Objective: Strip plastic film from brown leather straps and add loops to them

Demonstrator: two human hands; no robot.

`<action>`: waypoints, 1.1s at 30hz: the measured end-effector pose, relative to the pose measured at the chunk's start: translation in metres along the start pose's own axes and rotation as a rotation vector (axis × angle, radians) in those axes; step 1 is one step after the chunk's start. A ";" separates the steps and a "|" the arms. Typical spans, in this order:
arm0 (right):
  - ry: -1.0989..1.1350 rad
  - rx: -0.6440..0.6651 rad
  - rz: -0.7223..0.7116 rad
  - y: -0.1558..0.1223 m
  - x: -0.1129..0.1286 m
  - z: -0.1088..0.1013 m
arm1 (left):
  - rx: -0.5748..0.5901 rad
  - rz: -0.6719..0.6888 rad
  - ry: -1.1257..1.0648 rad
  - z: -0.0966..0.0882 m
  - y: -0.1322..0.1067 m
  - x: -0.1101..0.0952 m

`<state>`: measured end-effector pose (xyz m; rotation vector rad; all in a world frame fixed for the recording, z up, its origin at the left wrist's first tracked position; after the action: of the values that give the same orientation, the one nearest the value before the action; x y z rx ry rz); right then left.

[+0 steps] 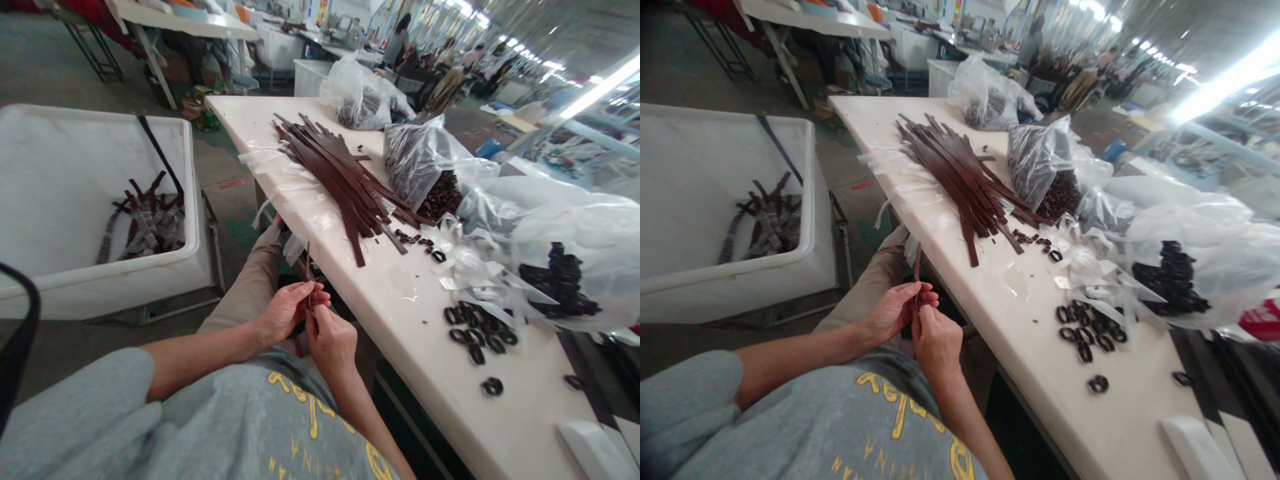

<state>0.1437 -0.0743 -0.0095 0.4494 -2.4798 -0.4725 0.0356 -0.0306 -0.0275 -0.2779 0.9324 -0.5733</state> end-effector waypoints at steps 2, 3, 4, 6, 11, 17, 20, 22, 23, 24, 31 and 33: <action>0.004 -0.011 0.000 -0.001 0.000 0.001 | 0.007 0.050 -0.007 0.002 -0.002 0.002; 0.007 -0.018 0.002 -0.001 0.000 0.002 | 0.012 0.077 -0.006 0.003 -0.003 0.003; 0.012 -0.026 0.004 -0.001 0.000 0.002 | 0.018 0.102 0.000 0.004 -0.004 0.004; 0.020 -0.042 0.006 -0.001 0.000 0.002 | 0.034 0.132 0.027 0.006 -0.007 0.005; 0.011 -0.074 -0.003 0.000 0.001 -0.001 | 0.065 0.115 0.106 0.009 -0.013 0.009; 0.058 -0.029 0.038 -0.003 -0.003 -0.001 | 0.067 0.149 0.173 0.006 -0.013 0.007; 0.147 -0.024 0.070 -0.002 -0.007 -0.005 | 0.070 0.177 0.173 0.002 -0.014 0.000; 0.274 -0.030 0.116 0.000 -0.011 -0.010 | 0.121 0.191 0.186 -0.001 -0.014 -0.003; 0.359 -0.040 0.160 0.002 -0.013 -0.013 | 0.167 0.197 0.214 -0.002 -0.014 -0.003; 0.454 -0.055 0.217 0.003 -0.014 -0.015 | 0.227 0.201 0.260 -0.002 -0.014 -0.002; 0.972 -0.112 0.430 0.009 -0.007 -0.023 | 0.433 0.336 0.820 -0.001 -0.012 0.032; 0.916 -0.134 0.380 0.011 -0.009 -0.026 | 0.406 0.373 0.806 0.001 -0.006 0.031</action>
<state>0.1632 -0.0671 0.0109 0.0837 -1.5759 -0.1979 0.0485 -0.0539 -0.0454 0.5289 1.5629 -0.5133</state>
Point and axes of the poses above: each hand's wrist, its own y-axis towards the middle knuckle, its own z-axis out of the palm, x = y × z, the point moved 2 cm from there along y, towards the middle knuckle, and after that the axes turned 13 degrees about y, right-handed, at the moved point
